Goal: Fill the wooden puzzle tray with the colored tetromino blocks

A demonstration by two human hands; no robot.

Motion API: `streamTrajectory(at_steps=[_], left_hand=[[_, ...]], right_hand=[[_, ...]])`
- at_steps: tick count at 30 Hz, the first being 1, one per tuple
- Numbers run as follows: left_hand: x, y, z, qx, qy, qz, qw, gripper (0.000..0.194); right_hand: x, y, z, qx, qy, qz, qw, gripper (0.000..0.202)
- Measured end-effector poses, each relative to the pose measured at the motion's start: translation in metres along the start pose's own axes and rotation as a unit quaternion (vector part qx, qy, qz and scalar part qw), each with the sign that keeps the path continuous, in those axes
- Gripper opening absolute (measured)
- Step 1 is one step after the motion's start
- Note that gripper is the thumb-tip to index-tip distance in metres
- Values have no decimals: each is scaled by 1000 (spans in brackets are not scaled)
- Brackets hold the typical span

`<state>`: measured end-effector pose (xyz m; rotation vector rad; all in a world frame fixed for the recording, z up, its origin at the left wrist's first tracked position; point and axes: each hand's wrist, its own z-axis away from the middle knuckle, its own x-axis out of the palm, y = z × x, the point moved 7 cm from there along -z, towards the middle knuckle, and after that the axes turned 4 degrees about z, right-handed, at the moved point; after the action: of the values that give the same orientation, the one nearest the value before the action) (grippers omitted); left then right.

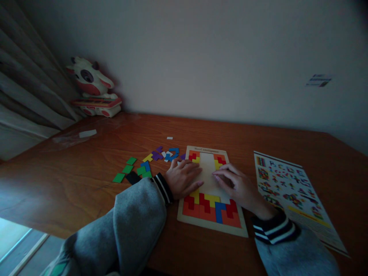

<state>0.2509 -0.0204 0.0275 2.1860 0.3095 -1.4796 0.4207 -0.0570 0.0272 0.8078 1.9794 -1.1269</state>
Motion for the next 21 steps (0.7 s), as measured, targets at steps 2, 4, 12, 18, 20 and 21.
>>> streamTrajectory(at_steps=[2, 4, 12, 18, 20, 21], left_hand=[[1, -1, 0, -5, 4, -5, 1000, 47], [2, -2, 0, -10, 13, -9, 1000, 47], [3, -5, 1, -21, 23, -5, 999, 49], [3, -5, 1, -28, 22, -3, 999, 50], [4, -5, 1, -30, 19, -6, 999, 51], [4, -6, 2, -31, 17, -8, 999, 51]], right_hand=[[1, 1, 0, 1, 0, 2, 1000, 20], [1, 3, 1, 0, 4, 3, 1000, 20], [0, 5, 1, -3, 14, 31, 999, 19], [-4, 12, 1, 3, 36, 73, 997, 20], [-2, 16, 2, 15, 33, 87, 996, 21], [-1, 17, 2, 21, 32, 94, 995, 22]])
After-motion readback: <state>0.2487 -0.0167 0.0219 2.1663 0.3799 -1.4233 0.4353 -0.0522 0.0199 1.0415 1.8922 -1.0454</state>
